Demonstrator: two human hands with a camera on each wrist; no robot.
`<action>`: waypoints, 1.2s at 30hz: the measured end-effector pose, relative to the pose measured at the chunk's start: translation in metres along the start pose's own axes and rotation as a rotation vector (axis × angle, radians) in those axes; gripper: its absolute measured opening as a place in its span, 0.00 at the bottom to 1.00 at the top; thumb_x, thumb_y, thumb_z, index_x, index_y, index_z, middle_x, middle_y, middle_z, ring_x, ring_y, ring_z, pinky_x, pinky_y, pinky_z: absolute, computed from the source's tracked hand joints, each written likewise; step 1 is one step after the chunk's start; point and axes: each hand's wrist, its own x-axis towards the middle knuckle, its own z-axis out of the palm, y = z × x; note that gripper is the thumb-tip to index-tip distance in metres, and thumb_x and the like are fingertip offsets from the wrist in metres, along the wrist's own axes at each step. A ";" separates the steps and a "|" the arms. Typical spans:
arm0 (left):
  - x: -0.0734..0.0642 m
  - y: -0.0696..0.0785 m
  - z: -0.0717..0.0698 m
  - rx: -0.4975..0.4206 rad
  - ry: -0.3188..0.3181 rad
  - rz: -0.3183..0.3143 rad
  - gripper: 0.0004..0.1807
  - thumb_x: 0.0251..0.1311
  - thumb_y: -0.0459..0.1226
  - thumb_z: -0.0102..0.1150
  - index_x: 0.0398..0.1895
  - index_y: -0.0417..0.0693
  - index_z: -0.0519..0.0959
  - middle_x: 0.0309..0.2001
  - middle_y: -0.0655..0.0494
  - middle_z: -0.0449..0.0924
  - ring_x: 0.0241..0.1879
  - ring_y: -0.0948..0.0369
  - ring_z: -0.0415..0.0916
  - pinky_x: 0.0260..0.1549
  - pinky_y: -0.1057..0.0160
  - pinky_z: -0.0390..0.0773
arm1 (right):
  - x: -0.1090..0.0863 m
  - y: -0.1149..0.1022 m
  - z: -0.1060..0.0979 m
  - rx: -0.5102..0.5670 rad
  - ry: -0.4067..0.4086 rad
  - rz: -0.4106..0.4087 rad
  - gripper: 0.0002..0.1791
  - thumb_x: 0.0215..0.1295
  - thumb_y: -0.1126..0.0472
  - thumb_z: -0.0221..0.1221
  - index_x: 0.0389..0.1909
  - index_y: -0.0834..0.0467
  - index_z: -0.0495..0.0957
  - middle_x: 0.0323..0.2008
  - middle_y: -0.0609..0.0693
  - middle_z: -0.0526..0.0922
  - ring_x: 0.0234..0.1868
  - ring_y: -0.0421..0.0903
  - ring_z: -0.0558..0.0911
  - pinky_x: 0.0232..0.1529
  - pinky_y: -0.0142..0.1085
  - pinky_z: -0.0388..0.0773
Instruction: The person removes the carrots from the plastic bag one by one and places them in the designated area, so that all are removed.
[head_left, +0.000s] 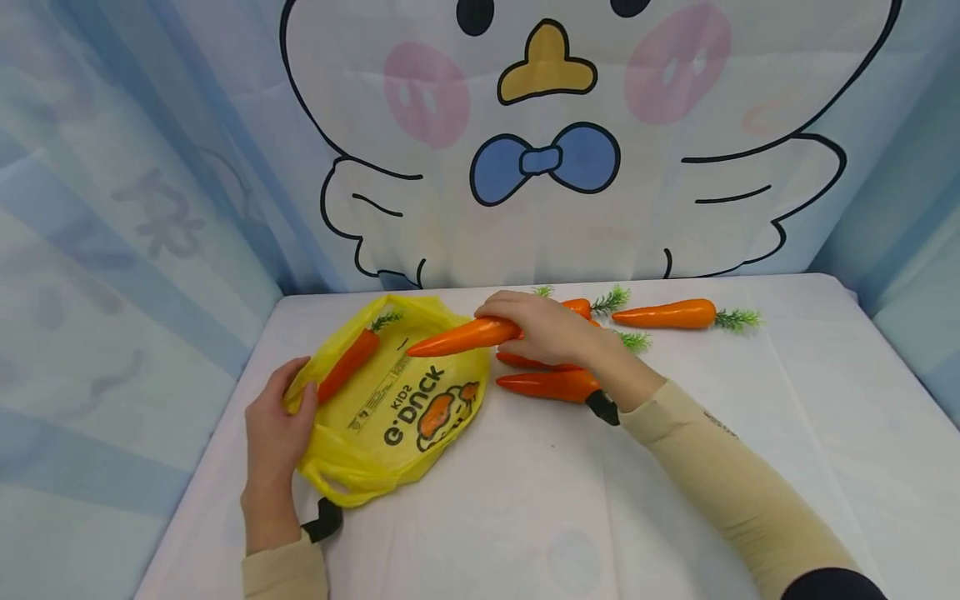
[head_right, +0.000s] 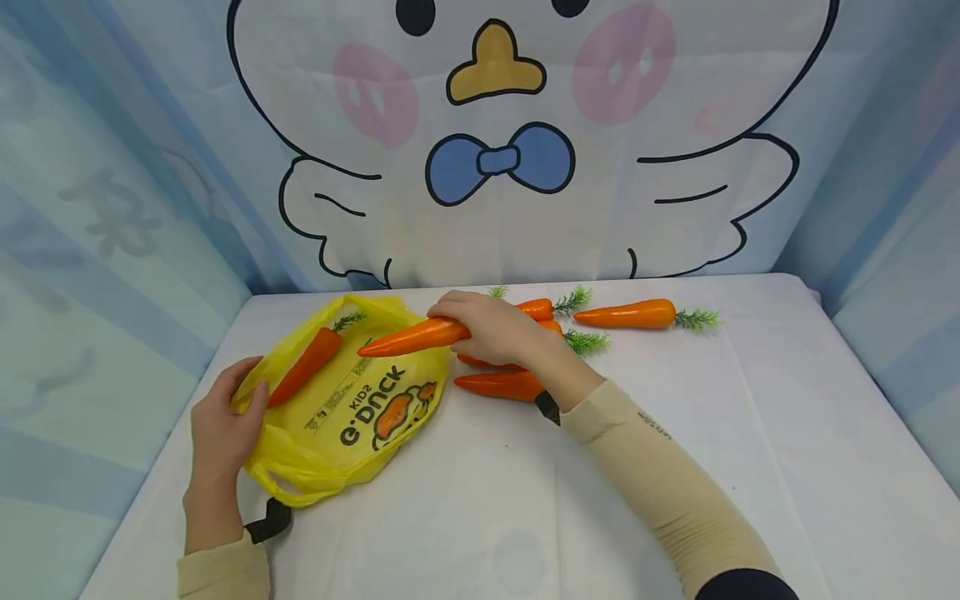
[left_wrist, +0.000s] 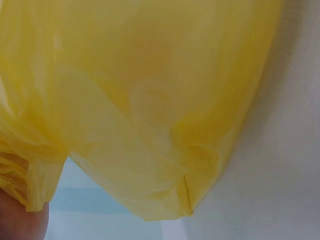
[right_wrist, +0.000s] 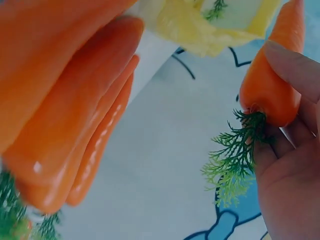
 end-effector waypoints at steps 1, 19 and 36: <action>0.000 0.000 0.000 -0.002 0.000 0.003 0.22 0.73 0.35 0.54 0.69 0.46 0.72 0.66 0.48 0.74 0.65 0.49 0.69 0.66 0.46 0.68 | -0.004 0.003 -0.002 -0.001 0.010 0.013 0.27 0.65 0.64 0.68 0.64 0.55 0.76 0.62 0.48 0.76 0.55 0.48 0.75 0.61 0.44 0.74; -0.002 0.001 0.000 -0.002 0.001 0.006 0.22 0.73 0.35 0.54 0.69 0.46 0.72 0.65 0.46 0.74 0.65 0.48 0.69 0.65 0.46 0.68 | -0.063 0.050 -0.022 0.011 0.099 0.144 0.29 0.64 0.65 0.68 0.66 0.59 0.74 0.65 0.56 0.74 0.61 0.56 0.74 0.63 0.54 0.72; -0.003 0.002 -0.002 -0.003 0.005 -0.018 0.22 0.74 0.35 0.53 0.69 0.47 0.71 0.66 0.48 0.73 0.66 0.49 0.68 0.66 0.46 0.68 | -0.114 0.095 -0.034 0.021 0.206 0.177 0.27 0.62 0.70 0.67 0.63 0.64 0.75 0.61 0.63 0.76 0.59 0.61 0.73 0.60 0.59 0.72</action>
